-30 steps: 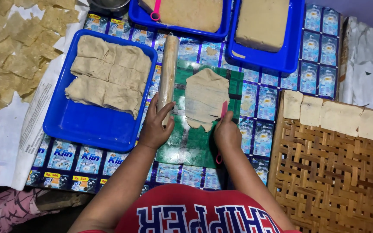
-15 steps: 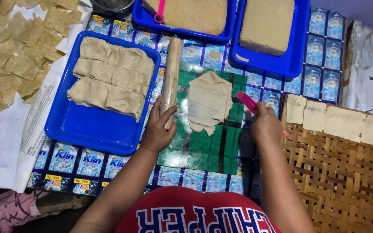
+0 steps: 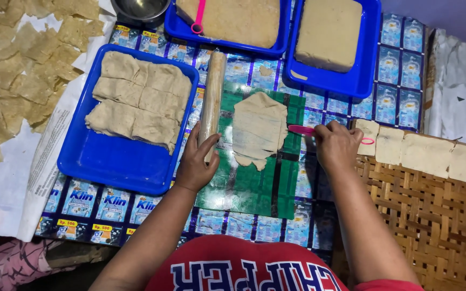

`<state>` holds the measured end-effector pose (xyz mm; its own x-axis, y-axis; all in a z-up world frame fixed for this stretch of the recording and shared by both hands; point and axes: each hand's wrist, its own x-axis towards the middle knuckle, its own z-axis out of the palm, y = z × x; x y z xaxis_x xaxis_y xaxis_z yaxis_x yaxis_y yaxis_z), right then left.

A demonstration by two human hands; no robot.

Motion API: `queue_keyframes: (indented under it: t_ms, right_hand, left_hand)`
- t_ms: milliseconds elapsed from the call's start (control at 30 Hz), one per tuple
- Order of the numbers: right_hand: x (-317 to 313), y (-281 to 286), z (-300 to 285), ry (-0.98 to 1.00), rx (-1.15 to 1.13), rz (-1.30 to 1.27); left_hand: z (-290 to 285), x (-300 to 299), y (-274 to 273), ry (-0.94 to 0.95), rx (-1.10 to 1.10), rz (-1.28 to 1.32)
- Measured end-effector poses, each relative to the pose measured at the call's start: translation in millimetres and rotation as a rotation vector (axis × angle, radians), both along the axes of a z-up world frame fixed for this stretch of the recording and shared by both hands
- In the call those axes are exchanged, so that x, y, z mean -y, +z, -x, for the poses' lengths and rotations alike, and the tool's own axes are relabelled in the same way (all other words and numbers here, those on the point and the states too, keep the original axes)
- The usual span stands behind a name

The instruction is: Rolling out dough with a pin, cutting it into square sheets with a spatula, and placing them on drying mats.

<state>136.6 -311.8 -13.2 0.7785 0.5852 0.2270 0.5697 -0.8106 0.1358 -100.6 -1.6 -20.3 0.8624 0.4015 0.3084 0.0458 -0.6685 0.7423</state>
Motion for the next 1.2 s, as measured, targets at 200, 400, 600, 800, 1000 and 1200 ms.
queue_keyframes:
  t_ms: [200,400,600,800,1000,1200]
  right_hand:
    - [-16.8,20.8,10.6,0.032,0.081,-0.021]
    - [-17.8,17.0,4.8,0.087,0.039,-0.028]
    - [-24.3,4.6,-4.1,0.128,0.016,-0.038]
    - [-42.8,2.3,-4.4,0.19,0.043,-0.097]
    - [-73.0,15.8,8.9,0.242,0.02,-0.138]
    - [-95.8,-9.7,2.3,0.279,-0.039,-0.135]
  left_hand:
    - [-1.2,1.3,1.8,0.015,0.026,-0.014]
    - [-0.5,1.4,0.1,0.02,0.041,-0.011]
    - [-1.4,0.4,-2.4,0.021,0.052,-0.035]
    - [-1.1,0.0,-7.8,0.026,0.066,-0.052]
    - [-0.7,0.1,-3.7,0.021,0.07,-0.028]
    - [-1.0,0.5,-5.0,0.035,0.09,-0.043]
